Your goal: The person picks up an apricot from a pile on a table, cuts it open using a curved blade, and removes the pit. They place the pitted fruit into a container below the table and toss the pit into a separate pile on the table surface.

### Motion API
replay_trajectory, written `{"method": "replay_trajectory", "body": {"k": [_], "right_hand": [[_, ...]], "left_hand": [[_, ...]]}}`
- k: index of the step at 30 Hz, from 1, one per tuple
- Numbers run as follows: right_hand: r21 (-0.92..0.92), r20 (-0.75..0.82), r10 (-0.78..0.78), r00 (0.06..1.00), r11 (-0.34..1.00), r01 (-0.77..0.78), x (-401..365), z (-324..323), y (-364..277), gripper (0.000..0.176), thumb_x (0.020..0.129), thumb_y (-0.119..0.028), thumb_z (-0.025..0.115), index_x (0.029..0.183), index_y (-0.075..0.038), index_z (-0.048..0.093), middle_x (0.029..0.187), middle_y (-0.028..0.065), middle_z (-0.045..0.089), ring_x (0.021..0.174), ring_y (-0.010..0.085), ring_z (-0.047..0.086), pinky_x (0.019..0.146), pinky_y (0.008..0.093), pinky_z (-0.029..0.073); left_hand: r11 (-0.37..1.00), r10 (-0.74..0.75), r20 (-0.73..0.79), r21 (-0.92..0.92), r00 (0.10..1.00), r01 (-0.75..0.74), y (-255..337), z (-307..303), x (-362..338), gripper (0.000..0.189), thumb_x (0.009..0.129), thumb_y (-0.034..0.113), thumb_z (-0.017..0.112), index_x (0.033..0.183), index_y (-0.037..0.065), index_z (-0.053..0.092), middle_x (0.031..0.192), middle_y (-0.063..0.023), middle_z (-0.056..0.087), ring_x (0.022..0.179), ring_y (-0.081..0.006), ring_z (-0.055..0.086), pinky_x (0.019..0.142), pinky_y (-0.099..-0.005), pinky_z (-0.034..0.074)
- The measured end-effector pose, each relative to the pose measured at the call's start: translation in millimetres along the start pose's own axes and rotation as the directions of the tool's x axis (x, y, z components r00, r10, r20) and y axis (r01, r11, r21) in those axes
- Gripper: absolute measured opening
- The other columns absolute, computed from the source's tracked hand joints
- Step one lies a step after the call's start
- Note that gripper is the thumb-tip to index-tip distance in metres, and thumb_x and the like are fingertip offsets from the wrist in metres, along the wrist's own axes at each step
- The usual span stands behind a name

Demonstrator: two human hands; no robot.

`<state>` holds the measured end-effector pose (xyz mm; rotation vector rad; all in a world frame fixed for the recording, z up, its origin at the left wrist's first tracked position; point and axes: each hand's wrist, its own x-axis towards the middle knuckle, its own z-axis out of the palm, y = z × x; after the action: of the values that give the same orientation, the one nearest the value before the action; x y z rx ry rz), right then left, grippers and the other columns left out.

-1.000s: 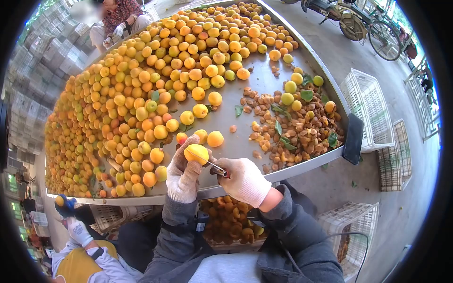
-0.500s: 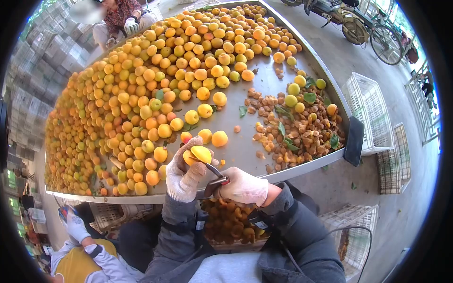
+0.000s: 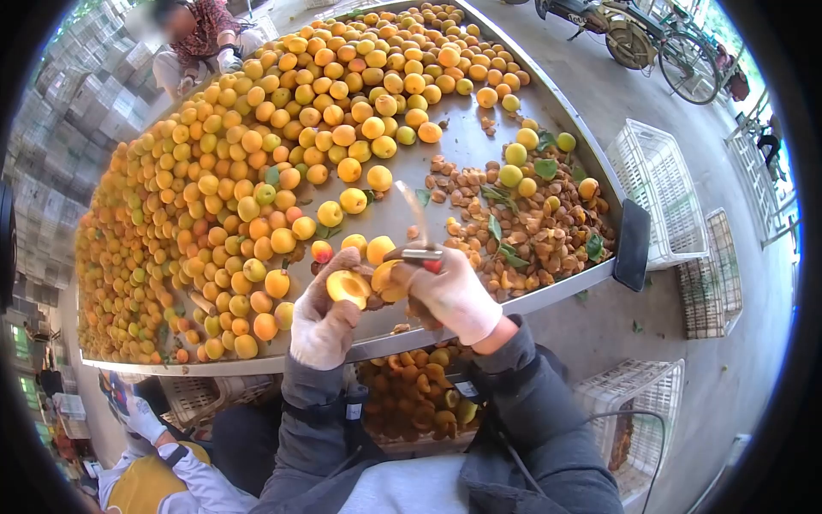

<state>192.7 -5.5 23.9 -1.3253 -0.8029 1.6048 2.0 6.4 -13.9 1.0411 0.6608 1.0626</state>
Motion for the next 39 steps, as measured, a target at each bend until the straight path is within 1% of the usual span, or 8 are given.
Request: {"method": "replay_trajectory", "body": {"k": [3,8,11,15,21,31,34,39], "right_hand": [[0.094,-0.042,-0.025,0.999,0.995,0.028,-6,-8,-7,0.025,0.092,-0.015,0.061,0.112,-0.001,0.065,0.075,0.0035,0.065,0.042,0.0063,0.05,0.037,0.02,0.036],[0.087,-0.123,-0.051,0.991,0.994,0.062,-9,-20,-12,0.02,0.089,-0.011,0.059,0.106,-0.001,0.062,0.071,0.0056,0.064,0.036,0.0075,0.046,0.033,0.0208,0.033],[0.05,-0.022,-0.036,0.999,0.998,0.037,-13,-14,-10,0.022,0.087,-0.01,0.063,0.106,0.0,0.065,0.072,0.0063,0.065,0.037,0.0072,0.047,0.034,0.0204,0.035],[-0.074,0.156,-0.25,0.956,0.962,0.263,-3,8,18,0.022,0.086,-0.011,0.071,0.107,-0.003,0.069,0.086,0.0014,0.065,0.091,0.0102,0.06,0.084,0.0252,0.047],[0.28,-0.282,-0.324,0.903,0.873,0.4,-3,4,-3,0.029,0.094,-0.011,0.051,0.12,0.001,0.053,0.061,0.0015,0.046,0.038,0.0078,0.034,0.036,0.0231,0.026],[0.374,-0.279,-0.51,0.814,0.722,0.581,-8,25,5,0.019,0.091,0.005,0.055,0.108,0.0,0.064,0.07,0.0029,0.057,0.046,0.0069,0.048,0.047,0.0187,0.039],[0.056,-0.332,-0.701,0.631,0.653,0.755,1,36,10,0.018,0.089,0.006,0.055,0.1,-0.003,0.065,0.059,0.0031,0.049,0.037,0.009,0.038,0.034,0.0244,0.029],[0.365,-0.324,-0.412,0.852,0.776,0.514,5,32,3,0.018,0.092,0.0,0.052,0.108,-0.003,0.057,0.055,0.0001,0.042,0.037,0.0069,0.033,0.035,0.0245,0.022]], "left_hand": [[0.93,-0.051,0.027,-0.362,0.998,0.057,6,4,-2,0.06,0.087,0.006,0.067,0.141,-0.004,0.041,0.125,-0.0151,0.057,0.116,-0.0259,0.057,0.097,-0.042,0.049],[0.975,-0.217,0.396,0.035,0.892,0.221,16,-8,-12,0.063,0.092,0.026,0.066,0.142,-0.002,0.039,0.128,-0.0205,0.056,0.115,-0.0326,0.06,0.095,-0.0471,0.052],[0.9,-0.154,0.123,-0.392,0.98,0.19,-15,-3,-5,0.062,0.094,0.027,0.062,0.144,0.001,0.036,0.127,-0.0184,0.056,0.108,-0.0333,0.063,0.089,-0.0442,0.055],[0.871,-0.407,0.152,-0.234,0.901,0.433,-18,10,2,0.052,0.098,0.038,0.052,0.138,0.006,0.042,0.114,-0.0138,0.059,0.088,-0.0298,0.068,0.075,-0.0419,0.059],[0.72,-0.515,0.052,-0.516,0.856,0.464,-16,18,-5,0.049,0.101,0.043,0.048,0.132,0.005,0.049,0.106,-0.0128,0.06,0.073,-0.0166,0.056,0.059,-0.0283,0.048],[0.86,-0.447,0.005,-0.273,0.894,0.432,-19,33,-12,0.053,0.101,0.049,0.044,0.124,0.002,0.052,0.092,-0.0074,0.06,0.064,-0.0116,0.053,0.05,-0.0231,0.041],[0.904,-0.399,-0.047,-0.188,0.916,0.384,-22,31,-13,0.046,0.102,0.043,0.044,0.118,0.001,0.056,0.085,-0.0069,0.059,0.058,-0.0106,0.051,0.047,-0.0226,0.04],[0.941,-0.323,-0.227,0.023,0.919,0.336,-21,35,-11,0.042,0.101,0.042,0.047,0.108,0.003,0.06,0.074,-0.0011,0.055,0.049,-0.0082,0.049,0.041,-0.0215,0.037]]}}
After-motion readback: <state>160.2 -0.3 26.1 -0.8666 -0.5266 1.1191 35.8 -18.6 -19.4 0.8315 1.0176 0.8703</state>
